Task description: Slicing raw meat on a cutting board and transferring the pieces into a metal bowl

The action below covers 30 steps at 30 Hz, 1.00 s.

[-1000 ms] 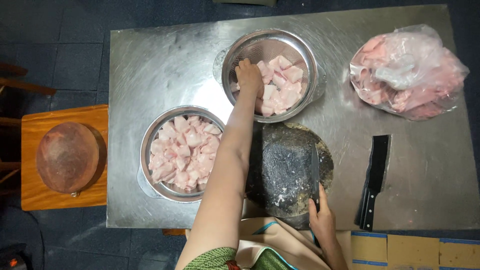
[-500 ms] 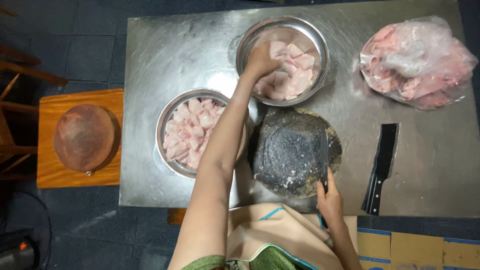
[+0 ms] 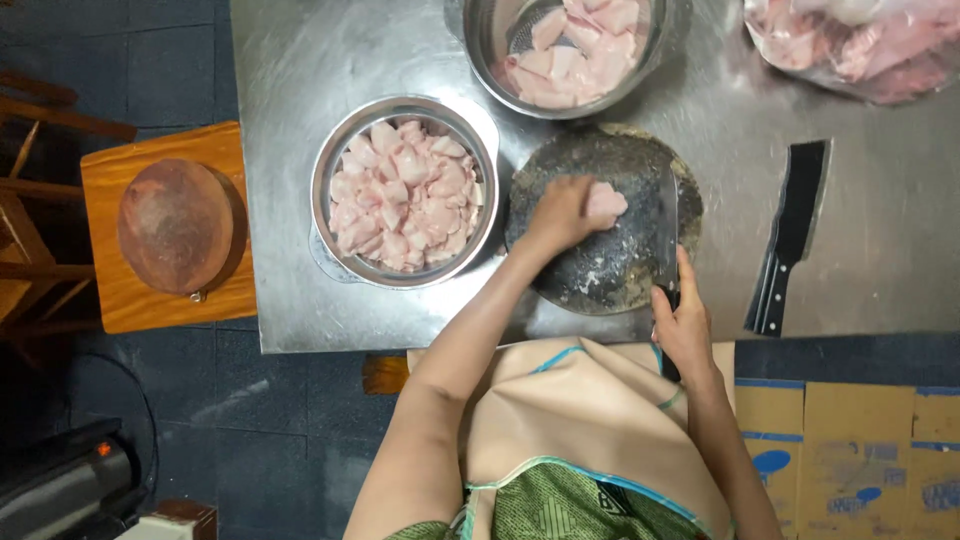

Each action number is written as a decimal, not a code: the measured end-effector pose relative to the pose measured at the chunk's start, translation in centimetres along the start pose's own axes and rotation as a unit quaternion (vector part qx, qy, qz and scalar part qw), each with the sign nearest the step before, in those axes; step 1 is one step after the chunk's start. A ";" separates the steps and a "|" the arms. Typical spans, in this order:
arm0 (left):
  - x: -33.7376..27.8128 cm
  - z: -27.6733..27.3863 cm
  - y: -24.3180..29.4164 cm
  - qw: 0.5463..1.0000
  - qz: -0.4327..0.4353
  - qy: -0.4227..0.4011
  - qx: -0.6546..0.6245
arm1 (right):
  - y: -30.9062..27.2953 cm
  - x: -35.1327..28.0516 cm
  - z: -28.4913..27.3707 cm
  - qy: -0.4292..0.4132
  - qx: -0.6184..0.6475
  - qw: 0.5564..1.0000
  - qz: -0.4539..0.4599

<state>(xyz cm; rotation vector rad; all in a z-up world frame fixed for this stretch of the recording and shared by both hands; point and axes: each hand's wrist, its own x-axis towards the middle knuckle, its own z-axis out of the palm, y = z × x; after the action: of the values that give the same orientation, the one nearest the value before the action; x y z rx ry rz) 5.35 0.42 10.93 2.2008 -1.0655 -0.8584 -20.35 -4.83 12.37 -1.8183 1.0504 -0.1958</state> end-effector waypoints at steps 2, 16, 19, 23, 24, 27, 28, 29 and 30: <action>2.8 4.6 -5.6 0.999 -0.029 0.016 0.013 | 0.5 -0.7 0.3 0.000 0.005 1.000 0.005; -0.6 2.0 -1.5 0.997 -0.029 0.012 -0.075 | -1.7 -2.0 -0.5 -0.008 -0.011 1.000 0.003; -1.9 -0.2 0.6 0.956 0.005 0.029 -0.292 | 1.6 -1.8 -0.3 -0.003 -0.013 1.000 -0.012; 3.9 1.1 -3.6 0.942 0.022 -0.020 -0.335 | 1.1 -1.4 -0.1 -0.007 0.005 1.000 -0.005; 5.5 2.4 -5.2 0.954 -0.018 -0.035 -0.297 | 1.2 -1.5 0.1 -0.007 0.007 1.000 -0.001; 10.1 9.5 -13.4 0.994 0.000 0.081 0.073 | -2.9 -2.3 -0.6 -0.014 -0.015 1.000 -0.003; 8.1 7.3 -10.9 0.994 0.001 0.078 0.074 | -3.0 -2.2 -0.7 -0.012 -0.014 1.000 0.000; 6.1 5.1 -8.3 0.992 -0.001 0.077 0.099 | -3.0 -2.0 -0.7 -0.018 -0.021 1.000 0.001; 3.8 3.2 -5.9 0.990 -0.006 0.075 0.123 | -2.9 -2.1 -0.8 -0.027 -0.029 0.999 0.004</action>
<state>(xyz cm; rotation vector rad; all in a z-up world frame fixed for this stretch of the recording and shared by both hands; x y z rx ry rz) 7.60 -0.10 3.57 2.4331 -1.1364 -0.5809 -20.41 -3.42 15.77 -1.8616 1.0350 -0.1123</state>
